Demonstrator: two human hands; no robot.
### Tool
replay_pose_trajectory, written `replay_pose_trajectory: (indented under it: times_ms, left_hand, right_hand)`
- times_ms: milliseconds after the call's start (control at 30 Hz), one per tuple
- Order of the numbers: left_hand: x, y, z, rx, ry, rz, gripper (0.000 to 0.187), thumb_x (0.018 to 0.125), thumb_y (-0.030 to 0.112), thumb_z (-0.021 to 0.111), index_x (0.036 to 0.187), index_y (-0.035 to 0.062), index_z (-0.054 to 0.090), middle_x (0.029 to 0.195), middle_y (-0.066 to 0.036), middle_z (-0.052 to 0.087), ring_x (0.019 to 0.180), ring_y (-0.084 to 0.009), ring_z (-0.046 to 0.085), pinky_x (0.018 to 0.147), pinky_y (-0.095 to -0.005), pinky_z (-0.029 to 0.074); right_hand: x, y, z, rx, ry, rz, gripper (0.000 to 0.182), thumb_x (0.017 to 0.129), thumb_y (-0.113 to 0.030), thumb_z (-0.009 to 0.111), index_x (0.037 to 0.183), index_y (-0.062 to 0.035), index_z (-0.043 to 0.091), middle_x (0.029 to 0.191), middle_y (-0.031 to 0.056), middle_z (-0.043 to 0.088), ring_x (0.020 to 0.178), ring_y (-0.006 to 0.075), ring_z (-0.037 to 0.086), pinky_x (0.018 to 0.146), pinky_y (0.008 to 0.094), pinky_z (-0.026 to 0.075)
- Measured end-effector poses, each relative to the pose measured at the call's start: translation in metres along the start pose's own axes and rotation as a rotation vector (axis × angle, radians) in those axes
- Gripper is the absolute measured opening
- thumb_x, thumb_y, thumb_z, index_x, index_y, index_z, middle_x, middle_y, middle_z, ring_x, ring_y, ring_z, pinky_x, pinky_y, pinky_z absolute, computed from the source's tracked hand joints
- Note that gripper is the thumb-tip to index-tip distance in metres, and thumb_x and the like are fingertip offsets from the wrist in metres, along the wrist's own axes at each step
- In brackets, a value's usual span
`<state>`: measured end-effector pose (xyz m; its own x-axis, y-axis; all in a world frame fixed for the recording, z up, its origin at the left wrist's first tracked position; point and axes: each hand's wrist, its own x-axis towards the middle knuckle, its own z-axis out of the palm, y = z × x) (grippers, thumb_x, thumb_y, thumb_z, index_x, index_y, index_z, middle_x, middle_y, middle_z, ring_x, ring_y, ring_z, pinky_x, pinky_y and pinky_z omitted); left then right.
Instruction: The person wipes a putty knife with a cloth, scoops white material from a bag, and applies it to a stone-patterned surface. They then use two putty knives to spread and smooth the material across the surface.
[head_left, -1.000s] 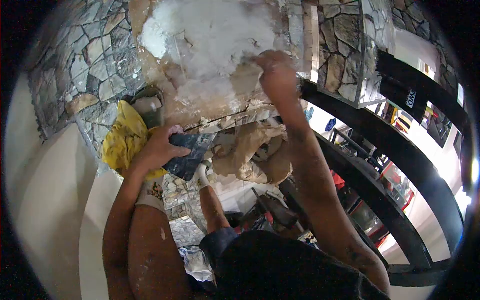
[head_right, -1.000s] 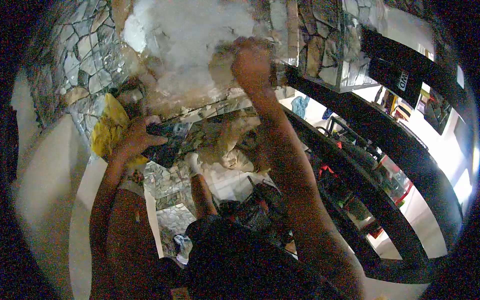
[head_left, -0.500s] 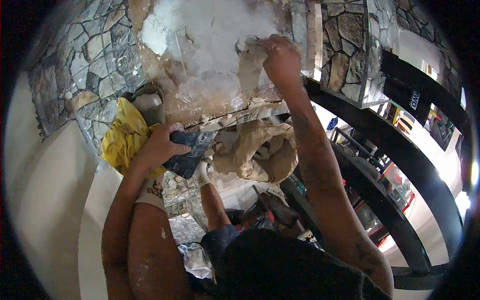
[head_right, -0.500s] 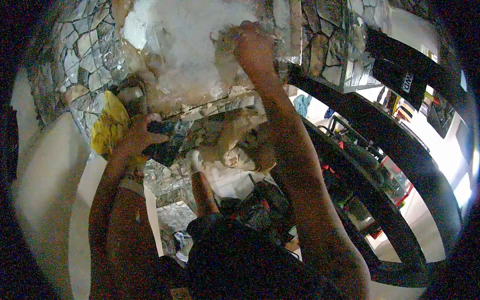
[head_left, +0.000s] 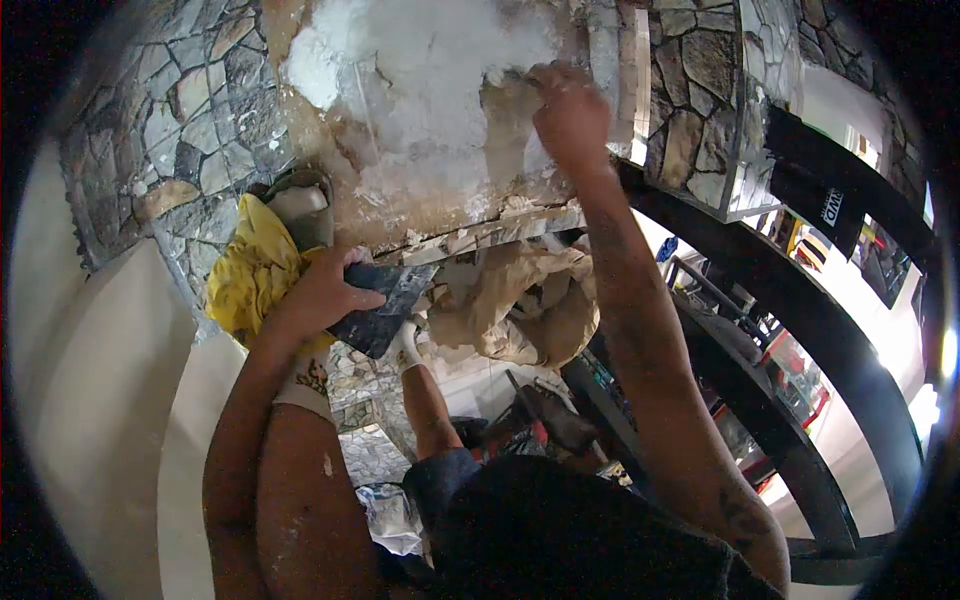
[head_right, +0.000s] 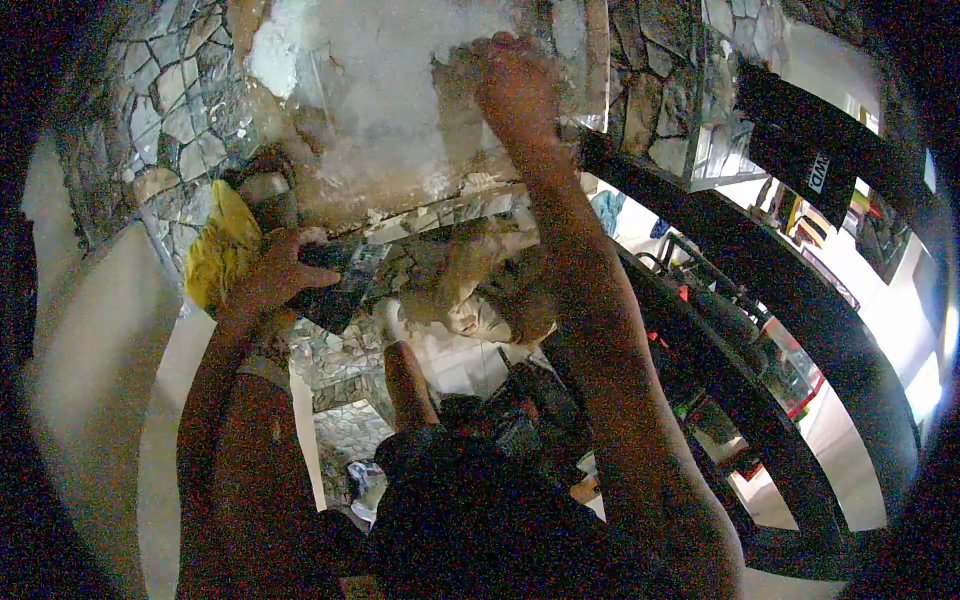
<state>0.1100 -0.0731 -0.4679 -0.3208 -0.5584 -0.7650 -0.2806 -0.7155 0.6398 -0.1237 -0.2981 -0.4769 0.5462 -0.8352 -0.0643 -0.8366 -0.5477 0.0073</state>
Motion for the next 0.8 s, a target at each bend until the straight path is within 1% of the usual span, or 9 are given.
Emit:
replay_pose_trajectory:
  times_ms: [33, 133, 233, 333, 433, 533, 667, 767, 800]
  left_hand:
    - [0.001, 0.003, -0.002, 0.022, -0.017, 0.006, 0.047, 0.060, 0.020, 0.073, 0.096, -0.0053, 0.057, 0.088, -0.016, 0.060, 0.081, -0.0218, 0.058, 0.074, -0.0316, 0.045]
    - [0.002, -0.009, 0.001, 0.056, 0.085, 0.101, 0.046, 0.059, 0.020, 0.074, 0.094, -0.0052, 0.057, 0.087, -0.015, 0.061, 0.079, -0.0216, 0.058, 0.073, -0.0318, 0.046]
    - [0.004, -0.008, 0.001, 0.101, 0.062, 0.049, 0.047, 0.058, 0.020, 0.074, 0.095, -0.0048, 0.057, 0.088, -0.015, 0.060, 0.080, -0.0223, 0.058, 0.074, -0.0321, 0.045]
    - [0.000, 0.007, -0.006, 0.032, -0.047, -0.009, 0.047, 0.059, 0.021, 0.075, 0.094, -0.0044, 0.058, 0.091, -0.016, 0.059, 0.084, -0.0244, 0.058, 0.076, -0.0331, 0.045]
    - [0.003, -0.014, 0.003, 0.045, 0.077, 0.140, 0.046, 0.060, 0.021, 0.075, 0.095, -0.0038, 0.057, 0.087, -0.015, 0.060, 0.082, -0.0230, 0.058, 0.074, -0.0324, 0.045]
    - [0.002, -0.018, 0.004, 0.208, 0.183, 0.200, 0.047, 0.061, 0.020, 0.074, 0.097, -0.0039, 0.057, 0.085, -0.014, 0.061, 0.079, -0.0211, 0.058, 0.073, -0.0314, 0.045]
    - [-0.007, -0.001, 0.001, 0.034, 0.053, 0.105, 0.049, 0.061, 0.019, 0.074, 0.100, -0.0050, 0.056, 0.084, -0.014, 0.062, 0.078, -0.0193, 0.059, 0.073, -0.0304, 0.046]
    - [-0.002, 0.000, -0.003, -0.013, 0.011, 0.063, 0.047, 0.061, 0.017, 0.074, 0.098, -0.0058, 0.057, 0.085, -0.014, 0.062, 0.078, -0.0185, 0.059, 0.072, -0.0300, 0.046]
    - [-0.003, 0.003, -0.005, -0.031, 0.006, 0.067, 0.046, 0.061, 0.017, 0.074, 0.097, -0.0060, 0.057, 0.085, -0.014, 0.062, 0.078, -0.0181, 0.059, 0.072, -0.0299, 0.046]
  right_hand:
    - [0.002, -0.001, 0.002, -0.017, 0.022, 0.049, 0.033, 0.066, -0.002, 0.053, 0.096, -0.0136, 0.064, 0.100, 0.0074, 0.058, 0.087, 0.0283, 0.058, 0.075, 0.0385, 0.048]
    - [0.007, -0.010, -0.016, -0.067, -0.214, 0.032, 0.035, 0.067, -0.003, 0.053, 0.099, -0.0124, 0.062, 0.104, 0.0080, 0.058, 0.089, 0.0286, 0.058, 0.076, 0.0386, 0.048]
    - [0.006, -0.004, -0.017, 0.028, -0.020, 0.005, 0.038, 0.066, -0.003, 0.053, 0.102, -0.0109, 0.061, 0.103, 0.0083, 0.059, 0.090, 0.0289, 0.058, 0.077, 0.0393, 0.048]
    - [0.001, -0.014, -0.014, -0.043, -0.079, -0.109, 0.037, 0.066, -0.004, 0.053, 0.102, -0.0091, 0.060, 0.104, 0.0094, 0.059, 0.092, 0.0291, 0.058, 0.079, 0.0397, 0.047]
    - [0.010, -0.004, -0.024, 0.022, -0.091, -0.003, 0.037, 0.066, -0.004, 0.053, 0.102, -0.0085, 0.060, 0.105, 0.0098, 0.059, 0.095, 0.0287, 0.057, 0.081, 0.0384, 0.047]
    - [0.006, -0.008, -0.005, -0.082, -0.003, -0.026, 0.037, 0.063, -0.001, 0.054, 0.099, -0.0079, 0.061, 0.106, 0.0105, 0.059, 0.095, 0.0284, 0.057, 0.082, 0.0373, 0.047]
    - [0.017, -0.011, -0.034, 0.018, -0.057, -0.057, 0.041, 0.060, 0.002, 0.058, 0.100, -0.0047, 0.058, 0.102, 0.0168, 0.059, 0.097, 0.0319, 0.056, 0.082, 0.0381, 0.046]
    - [0.008, -0.010, -0.017, 0.038, 0.031, -0.218, 0.040, 0.063, -0.002, 0.056, 0.103, -0.0041, 0.056, 0.102, 0.0171, 0.058, 0.093, 0.0323, 0.057, 0.078, 0.0389, 0.048]
    - [0.010, -0.014, -0.013, -0.133, -0.092, -0.101, 0.040, 0.065, -0.004, 0.056, 0.105, -0.0049, 0.054, 0.105, 0.0155, 0.056, 0.091, 0.0310, 0.057, 0.074, 0.0398, 0.049]
